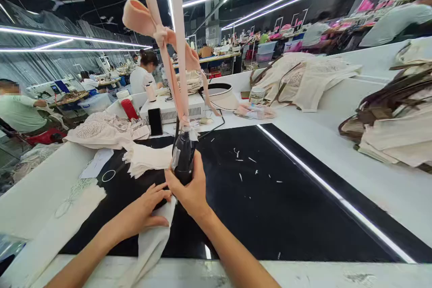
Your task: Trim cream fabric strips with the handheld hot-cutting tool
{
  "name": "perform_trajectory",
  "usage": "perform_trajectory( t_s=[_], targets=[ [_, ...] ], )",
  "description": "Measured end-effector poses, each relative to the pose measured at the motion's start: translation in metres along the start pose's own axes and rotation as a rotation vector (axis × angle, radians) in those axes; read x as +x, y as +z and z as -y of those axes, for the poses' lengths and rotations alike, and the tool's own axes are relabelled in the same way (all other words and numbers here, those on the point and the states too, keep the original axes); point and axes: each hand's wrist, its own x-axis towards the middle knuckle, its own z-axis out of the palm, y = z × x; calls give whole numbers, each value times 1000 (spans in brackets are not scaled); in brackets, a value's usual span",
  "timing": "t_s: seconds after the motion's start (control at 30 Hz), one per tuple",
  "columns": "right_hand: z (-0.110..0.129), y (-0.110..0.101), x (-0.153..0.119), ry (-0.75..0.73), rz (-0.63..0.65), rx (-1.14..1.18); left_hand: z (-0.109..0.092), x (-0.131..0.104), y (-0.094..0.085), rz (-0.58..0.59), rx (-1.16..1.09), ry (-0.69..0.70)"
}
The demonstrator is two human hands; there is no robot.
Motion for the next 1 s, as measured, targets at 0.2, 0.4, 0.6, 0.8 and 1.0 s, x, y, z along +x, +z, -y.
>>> perform_trajectory(
  t_s=[0.2,0.4,0.6,0.8,1.0],
  targets=[
    [-2,3,0,7,-2,-1,0,-1,3,-19,24,-3],
    [-4,7,-1,15,26,8,5,0,9,-57,79,21],
    [-3,13,-4,47,27,18,10,-1,13,-78,106,53],
    [-6,20,-8,47,38,16,9,0,10,-90,114,133],
    [-3,18,-7,45,57,29,8,-1,8,-95,121,113]
  ],
)
